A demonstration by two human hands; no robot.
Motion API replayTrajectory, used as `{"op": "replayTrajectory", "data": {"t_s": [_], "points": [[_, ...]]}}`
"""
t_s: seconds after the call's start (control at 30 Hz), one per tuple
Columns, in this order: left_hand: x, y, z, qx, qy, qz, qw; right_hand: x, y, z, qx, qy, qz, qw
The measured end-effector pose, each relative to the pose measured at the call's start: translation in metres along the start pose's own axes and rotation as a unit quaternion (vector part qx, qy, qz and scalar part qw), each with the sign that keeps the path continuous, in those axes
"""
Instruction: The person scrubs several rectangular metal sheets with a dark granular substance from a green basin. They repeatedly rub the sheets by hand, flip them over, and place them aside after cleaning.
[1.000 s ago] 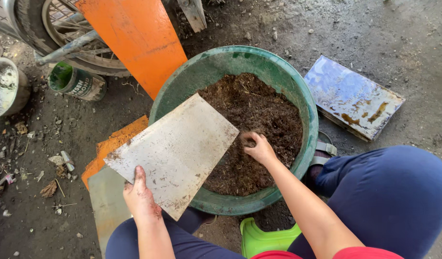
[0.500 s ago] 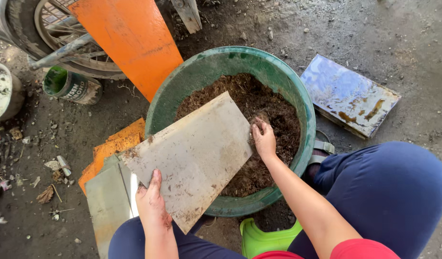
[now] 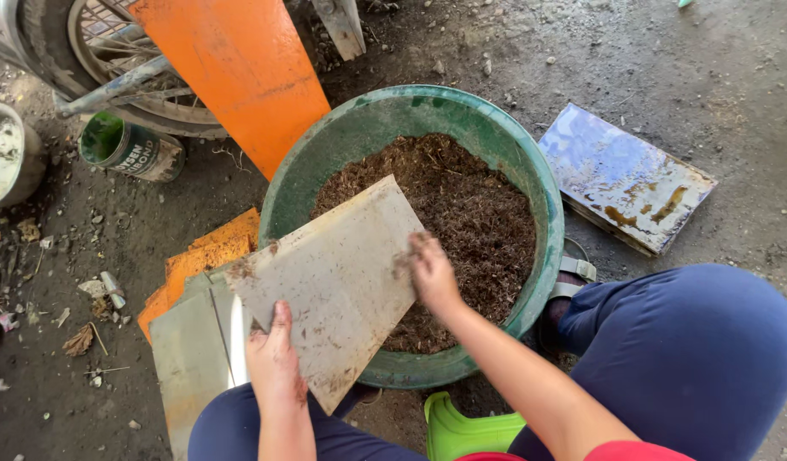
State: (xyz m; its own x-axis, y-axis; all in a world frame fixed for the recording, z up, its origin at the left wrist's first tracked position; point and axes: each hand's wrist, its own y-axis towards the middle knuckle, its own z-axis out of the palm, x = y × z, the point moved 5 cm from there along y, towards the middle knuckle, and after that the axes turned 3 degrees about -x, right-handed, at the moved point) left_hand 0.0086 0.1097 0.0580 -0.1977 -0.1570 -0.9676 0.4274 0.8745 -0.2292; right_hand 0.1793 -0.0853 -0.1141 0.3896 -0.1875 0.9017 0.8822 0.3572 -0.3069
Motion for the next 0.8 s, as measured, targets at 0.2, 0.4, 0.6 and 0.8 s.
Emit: {"op": "replayTrajectory", "data": {"t_s": [0.2,0.4,0.6,0.8], "points": [[-0.014,0.009,-0.005,0.037,0.022,0.045,0.998,-0.013,0.028,-0.090,-0.017,-0.647,0.010,0.762],[-0.022,0.008,0.033,0.157,0.241,0.093,0.953,-0.032,-0.012,-0.089,0.177,-0.824,0.122,0.525],[-0.036,0.004,0.076,0.280,0.330,0.085,0.897,-0.042,-0.001,-0.099,0.120,-0.812,0.040,0.569],[-0.012,0.026,0.079,0.321,0.543,0.206,0.749,-0.005,0.031,-0.102,0.012,-0.309,0.063,0.949]]}}
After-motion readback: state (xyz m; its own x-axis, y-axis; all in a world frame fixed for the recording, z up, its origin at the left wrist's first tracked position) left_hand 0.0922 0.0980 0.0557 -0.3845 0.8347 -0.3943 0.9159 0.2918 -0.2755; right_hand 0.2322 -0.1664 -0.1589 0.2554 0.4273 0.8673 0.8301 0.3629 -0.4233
